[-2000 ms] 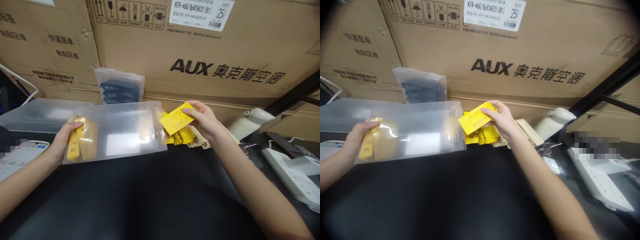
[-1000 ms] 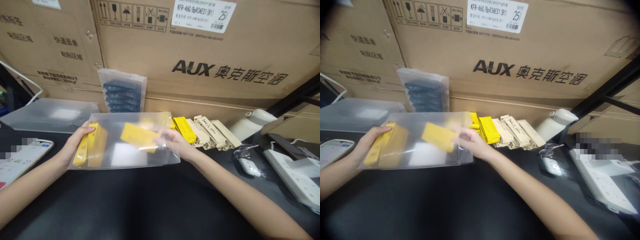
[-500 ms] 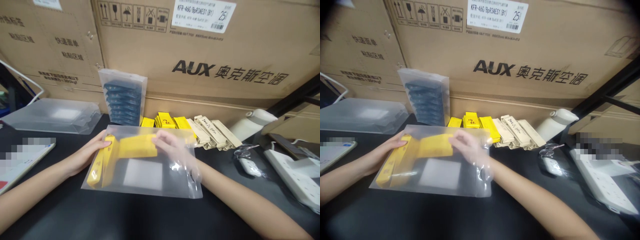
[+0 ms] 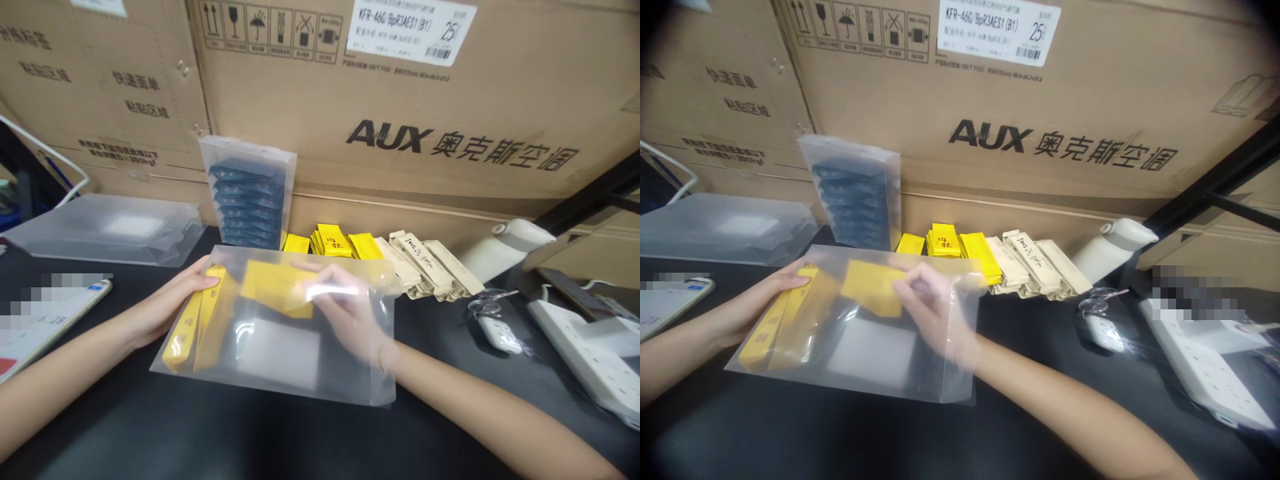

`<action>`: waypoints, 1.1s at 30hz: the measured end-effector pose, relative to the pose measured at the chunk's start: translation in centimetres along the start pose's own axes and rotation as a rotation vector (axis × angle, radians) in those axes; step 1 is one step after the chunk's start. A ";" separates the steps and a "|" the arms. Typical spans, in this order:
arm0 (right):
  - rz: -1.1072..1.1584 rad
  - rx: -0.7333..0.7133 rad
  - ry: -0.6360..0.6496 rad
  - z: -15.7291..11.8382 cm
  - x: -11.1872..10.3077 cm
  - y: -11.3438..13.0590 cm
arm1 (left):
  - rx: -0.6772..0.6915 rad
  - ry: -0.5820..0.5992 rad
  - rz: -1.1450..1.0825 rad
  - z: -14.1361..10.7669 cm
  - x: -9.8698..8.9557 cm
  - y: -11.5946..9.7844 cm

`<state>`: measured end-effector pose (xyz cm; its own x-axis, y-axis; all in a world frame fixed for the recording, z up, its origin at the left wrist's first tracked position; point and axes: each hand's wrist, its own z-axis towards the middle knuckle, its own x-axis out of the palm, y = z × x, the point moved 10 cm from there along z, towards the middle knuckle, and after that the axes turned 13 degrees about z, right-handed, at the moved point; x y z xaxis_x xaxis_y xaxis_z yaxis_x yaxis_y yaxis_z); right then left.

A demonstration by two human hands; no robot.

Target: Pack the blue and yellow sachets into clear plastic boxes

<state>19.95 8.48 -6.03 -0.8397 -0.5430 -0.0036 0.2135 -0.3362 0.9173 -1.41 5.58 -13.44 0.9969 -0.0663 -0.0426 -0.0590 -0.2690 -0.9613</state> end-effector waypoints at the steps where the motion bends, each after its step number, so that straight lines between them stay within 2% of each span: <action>1: 0.017 0.006 0.041 0.0 0.5 -0.2 | -0.003 0.006 0.000 0.0 0.1 0.0; 6: 0.125 0.003 0.386 -1.4 4.6 -0.1 | -0.011 0.022 0.050 0.0 1.0 0.3; 9: 0.222 0.077 0.524 -2.3 6.2 -0.4 | -0.040 0.048 0.085 -0.2 1.6 0.5; 13: 0.276 0.170 0.616 -2.9 7.4 -0.6 | -0.058 0.040 0.133 -0.5 1.7 0.8; 17: 0.260 0.232 0.684 -3.4 8.1 -0.5 | -0.085 0.116 0.118 -0.9 2.5 1.5; 19: 0.277 0.245 0.691 -3.4 8.3 -0.4 | -0.079 0.108 0.080 -0.8 2.3 1.3; 21: 0.310 0.254 0.619 -2.8 7.7 -0.7 | -0.070 0.013 0.034 -0.3 0.7 0.8; 23: 0.337 0.209 0.462 -1.6 6.1 -1.2 | -0.091 -0.135 -0.025 0.2 -1.9 0.4; 26: 0.264 0.028 0.083 0.4 1.3 -1.6 | -0.164 -0.390 -0.154 0.2 -6.5 0.2; 29: 0.132 -0.199 -0.302 0.6 -3.8 -1.2 | -0.028 -0.667 -0.243 -0.9 -10.4 -1.8; 30: 0.077 -0.248 -0.356 0.5 -4.6 -1.1 | 0.055 -0.748 -0.266 -1.5 -11.1 -2.8; 31: -0.002 -0.275 -0.350 0.6 -4.8 -1.0 | 0.134 -0.812 -0.289 -2.1 -11.5 -3.6; 33: -0.246 -0.268 -0.170 1.2 -3.2 -1.4 | 0.252 -0.886 -0.321 -3.1 -11.5 -4.9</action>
<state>21.75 11.63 -6.84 -0.9478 -0.2939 -0.1237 0.0995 -0.6412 0.7609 -12.78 4.65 -7.43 0.6478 0.7485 0.1415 0.1327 0.0720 -0.9885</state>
